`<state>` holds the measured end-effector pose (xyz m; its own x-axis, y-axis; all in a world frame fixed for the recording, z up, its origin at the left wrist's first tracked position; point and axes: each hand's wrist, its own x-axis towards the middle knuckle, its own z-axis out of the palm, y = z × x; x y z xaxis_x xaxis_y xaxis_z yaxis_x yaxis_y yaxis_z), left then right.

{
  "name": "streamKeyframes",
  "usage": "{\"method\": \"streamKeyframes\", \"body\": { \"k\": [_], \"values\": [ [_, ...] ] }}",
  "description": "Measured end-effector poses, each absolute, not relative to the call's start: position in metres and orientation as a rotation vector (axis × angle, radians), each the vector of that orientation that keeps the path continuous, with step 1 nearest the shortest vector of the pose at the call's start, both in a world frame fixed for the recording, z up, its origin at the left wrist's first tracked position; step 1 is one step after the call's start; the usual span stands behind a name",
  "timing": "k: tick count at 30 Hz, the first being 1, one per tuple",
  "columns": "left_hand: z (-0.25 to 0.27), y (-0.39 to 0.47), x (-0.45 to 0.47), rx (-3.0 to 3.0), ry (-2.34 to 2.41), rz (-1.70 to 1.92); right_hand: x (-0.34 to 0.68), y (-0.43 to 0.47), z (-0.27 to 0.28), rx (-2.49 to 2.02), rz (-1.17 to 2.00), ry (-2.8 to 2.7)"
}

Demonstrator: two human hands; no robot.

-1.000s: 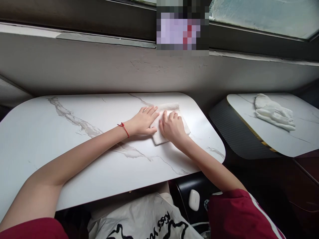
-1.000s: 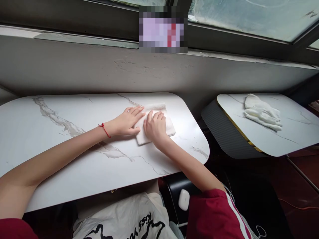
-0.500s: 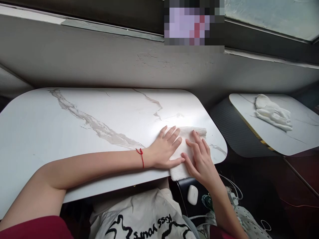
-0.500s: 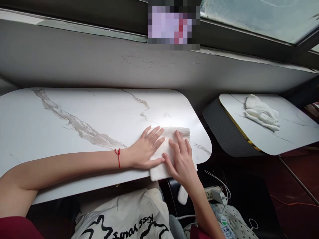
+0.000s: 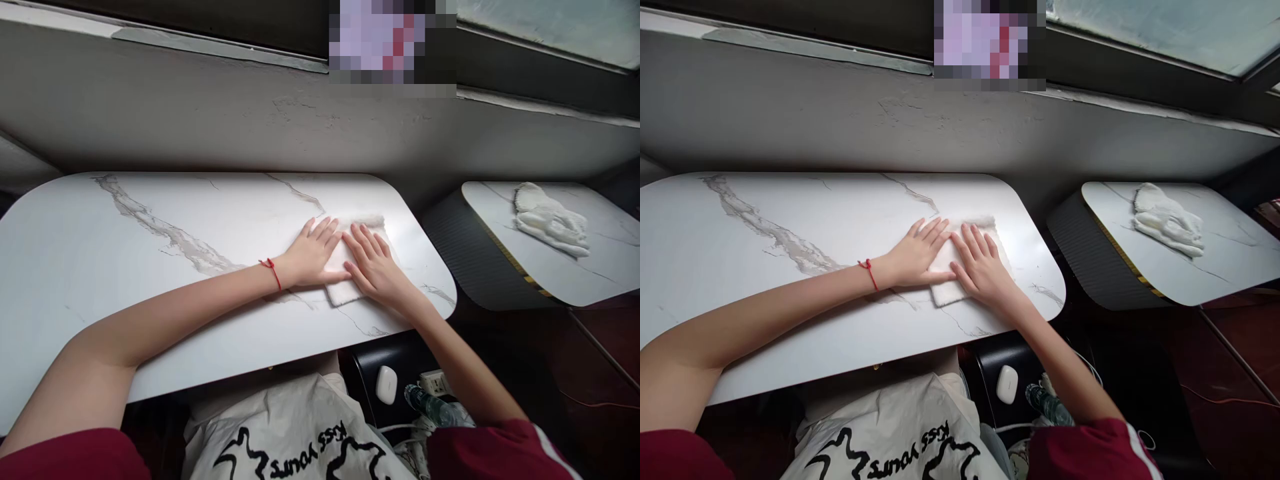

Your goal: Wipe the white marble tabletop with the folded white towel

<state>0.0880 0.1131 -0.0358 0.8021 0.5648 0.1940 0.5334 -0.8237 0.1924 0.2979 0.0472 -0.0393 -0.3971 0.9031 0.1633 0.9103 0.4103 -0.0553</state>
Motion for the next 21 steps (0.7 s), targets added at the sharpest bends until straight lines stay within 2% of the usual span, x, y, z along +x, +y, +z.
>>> {"method": "streamKeyframes", "body": {
  "k": [12,21],
  "values": [
    [-0.020,0.213,0.028,2.685,1.170,0.303,0.244,0.197,-0.041,-1.514,-0.044,-2.603],
    [-0.023,0.249,-0.012,2.681,1.146,0.391,0.207,0.239,-0.047,-1.430,-0.117,-2.559]
  ]
}}
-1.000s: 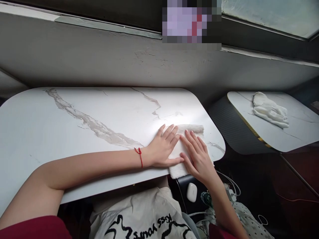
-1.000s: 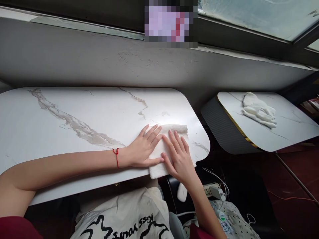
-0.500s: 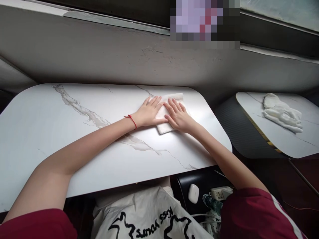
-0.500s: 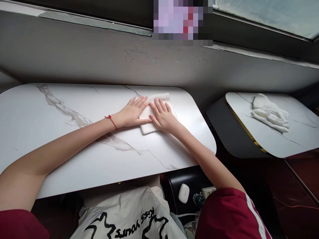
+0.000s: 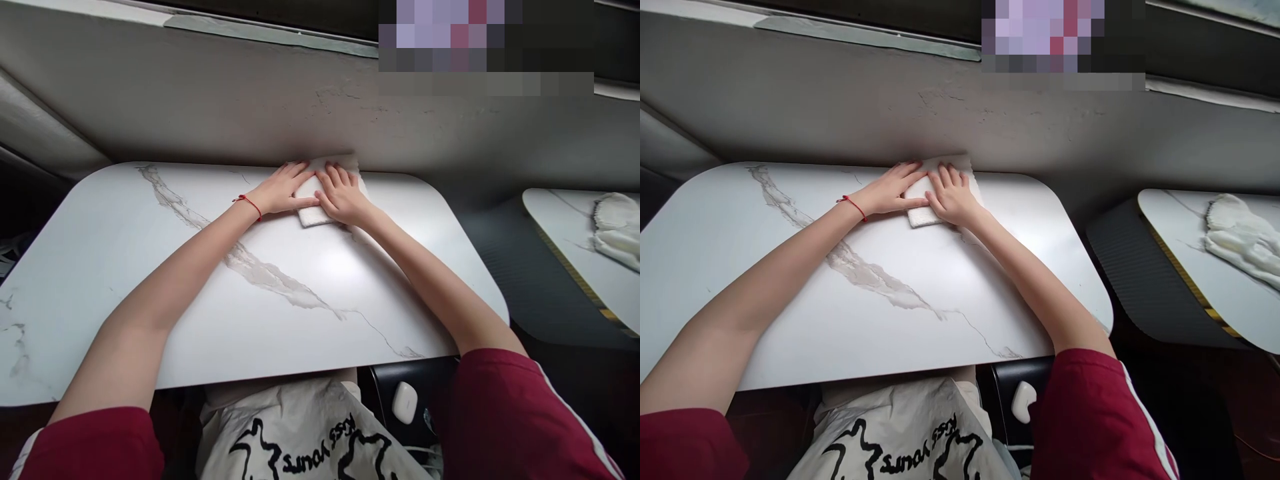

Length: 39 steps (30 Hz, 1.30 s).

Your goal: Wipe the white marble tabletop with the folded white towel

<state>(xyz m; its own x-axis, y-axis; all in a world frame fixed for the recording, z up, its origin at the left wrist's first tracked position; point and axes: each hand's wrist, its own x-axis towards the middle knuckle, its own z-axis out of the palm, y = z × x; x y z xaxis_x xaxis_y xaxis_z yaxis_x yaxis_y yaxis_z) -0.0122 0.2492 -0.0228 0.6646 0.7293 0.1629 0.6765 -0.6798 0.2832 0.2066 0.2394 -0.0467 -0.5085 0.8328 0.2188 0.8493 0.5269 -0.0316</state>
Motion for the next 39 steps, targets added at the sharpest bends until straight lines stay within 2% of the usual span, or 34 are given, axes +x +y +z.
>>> {"method": "streamKeyframes", "body": {
  "k": [18,26,39],
  "values": [
    [-0.017,0.240,-0.011,2.690,1.214,0.442,0.196,0.217,-0.035,-1.459,-0.152,-2.504],
    [-0.008,0.223,0.011,2.677,1.422,0.535,0.163,0.179,-0.020,-1.683,-0.243,-2.489],
    [-0.014,0.158,0.004,2.853,1.411,0.353,0.149,0.117,-0.025,-1.605,-0.220,-2.464]
  ]
}}
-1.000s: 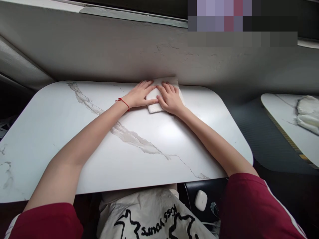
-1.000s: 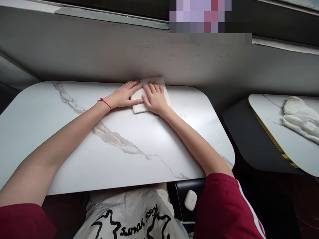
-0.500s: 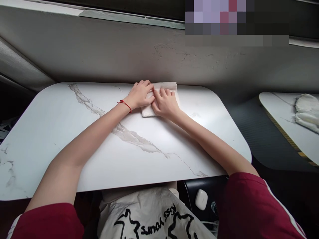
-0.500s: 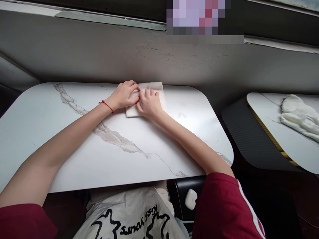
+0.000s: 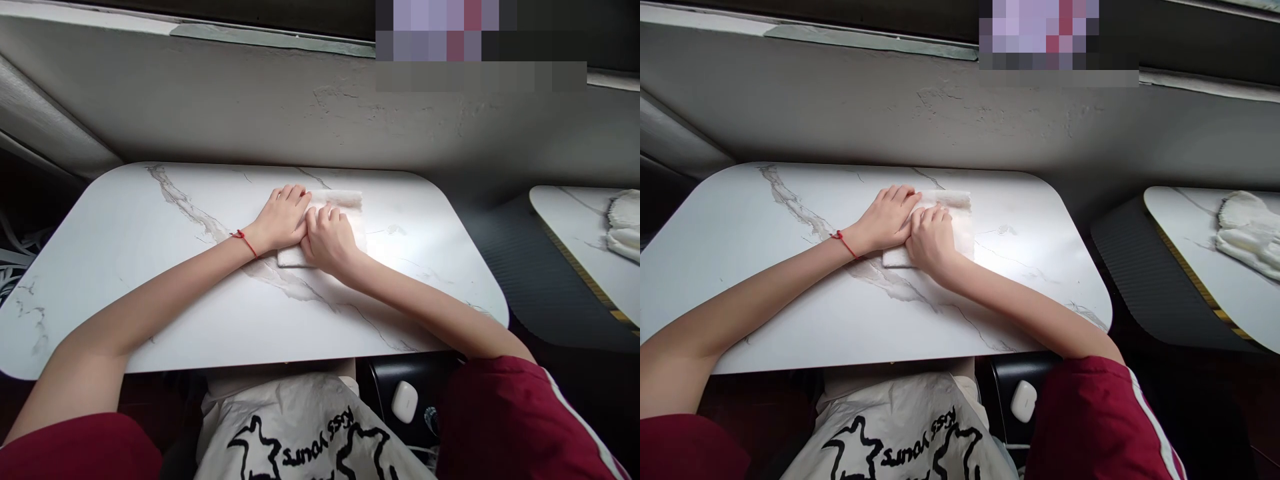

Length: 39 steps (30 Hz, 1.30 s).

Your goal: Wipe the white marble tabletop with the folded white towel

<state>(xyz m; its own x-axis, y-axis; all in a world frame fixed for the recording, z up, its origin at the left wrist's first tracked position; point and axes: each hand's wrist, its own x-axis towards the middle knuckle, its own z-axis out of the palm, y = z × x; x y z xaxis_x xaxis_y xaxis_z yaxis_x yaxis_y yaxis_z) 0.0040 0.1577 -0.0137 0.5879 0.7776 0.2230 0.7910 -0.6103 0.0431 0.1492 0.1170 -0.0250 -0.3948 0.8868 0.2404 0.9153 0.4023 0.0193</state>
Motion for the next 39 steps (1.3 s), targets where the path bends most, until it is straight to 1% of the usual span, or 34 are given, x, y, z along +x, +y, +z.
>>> {"method": "streamKeyframes", "body": {
  "k": [5,14,17,21,25,29,35,39],
  "values": [
    [-0.010,0.117,0.000,-2.778,-1.243,-0.308,0.144,0.076,-0.038,-1.618,-0.046,-2.438],
    [-0.009,0.055,-0.012,-2.754,-1.182,-0.292,0.139,0.008,-0.051,-1.550,0.012,-2.429],
    [-0.011,0.038,-0.018,-2.760,-1.196,-0.277,0.138,-0.005,-0.044,-1.392,-0.098,-2.518],
    [-0.011,0.026,-0.029,-2.728,-1.206,-0.187,0.133,0.001,-0.013,-1.123,-0.279,-2.825],
    [-0.001,0.024,-0.047,-2.644,-1.237,-0.012,0.133,0.026,0.010,-0.783,-0.319,-2.989],
    [0.007,0.017,-0.065,-2.610,-1.291,0.047,0.138,0.040,-0.005,-0.572,-0.173,-2.874],
    [0.003,0.010,-0.066,-2.546,-1.368,-0.024,0.136,0.036,-0.028,-0.637,0.131,-2.747],
    [0.004,0.031,-0.065,-2.503,-1.423,-0.043,0.131,0.062,-0.029,-0.616,0.225,-2.726]
  ]
}}
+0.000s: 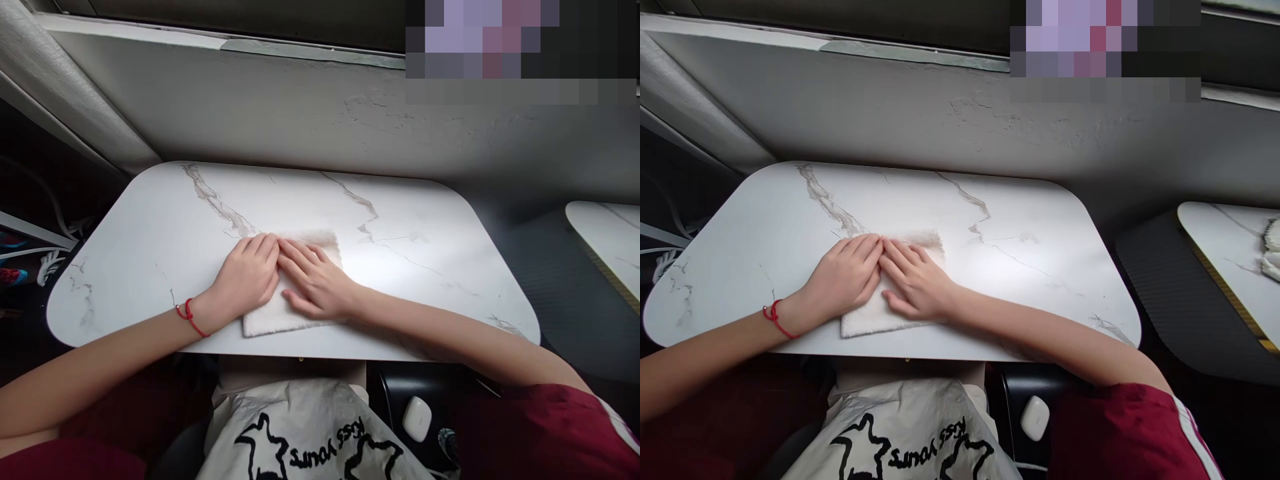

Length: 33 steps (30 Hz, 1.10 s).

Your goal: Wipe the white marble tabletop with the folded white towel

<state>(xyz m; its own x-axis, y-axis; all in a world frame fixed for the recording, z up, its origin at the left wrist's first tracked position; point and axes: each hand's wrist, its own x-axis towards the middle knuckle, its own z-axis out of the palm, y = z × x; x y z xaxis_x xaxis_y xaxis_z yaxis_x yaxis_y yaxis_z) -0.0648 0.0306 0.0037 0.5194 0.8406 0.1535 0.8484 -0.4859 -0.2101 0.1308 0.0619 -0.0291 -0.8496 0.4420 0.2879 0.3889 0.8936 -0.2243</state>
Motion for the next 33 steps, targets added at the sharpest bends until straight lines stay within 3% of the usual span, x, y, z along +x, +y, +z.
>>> {"method": "streamKeyframes", "body": {
  "k": [17,33],
  "values": [
    [-0.013,0.210,-0.098,-2.444,-1.701,-0.411,0.081,0.234,-0.037,-0.934,0.045,-2.714],
    [-0.023,0.241,-0.119,-2.464,-1.736,-0.520,0.064,0.260,-0.049,-0.971,0.011,-2.606]
  ]
}}
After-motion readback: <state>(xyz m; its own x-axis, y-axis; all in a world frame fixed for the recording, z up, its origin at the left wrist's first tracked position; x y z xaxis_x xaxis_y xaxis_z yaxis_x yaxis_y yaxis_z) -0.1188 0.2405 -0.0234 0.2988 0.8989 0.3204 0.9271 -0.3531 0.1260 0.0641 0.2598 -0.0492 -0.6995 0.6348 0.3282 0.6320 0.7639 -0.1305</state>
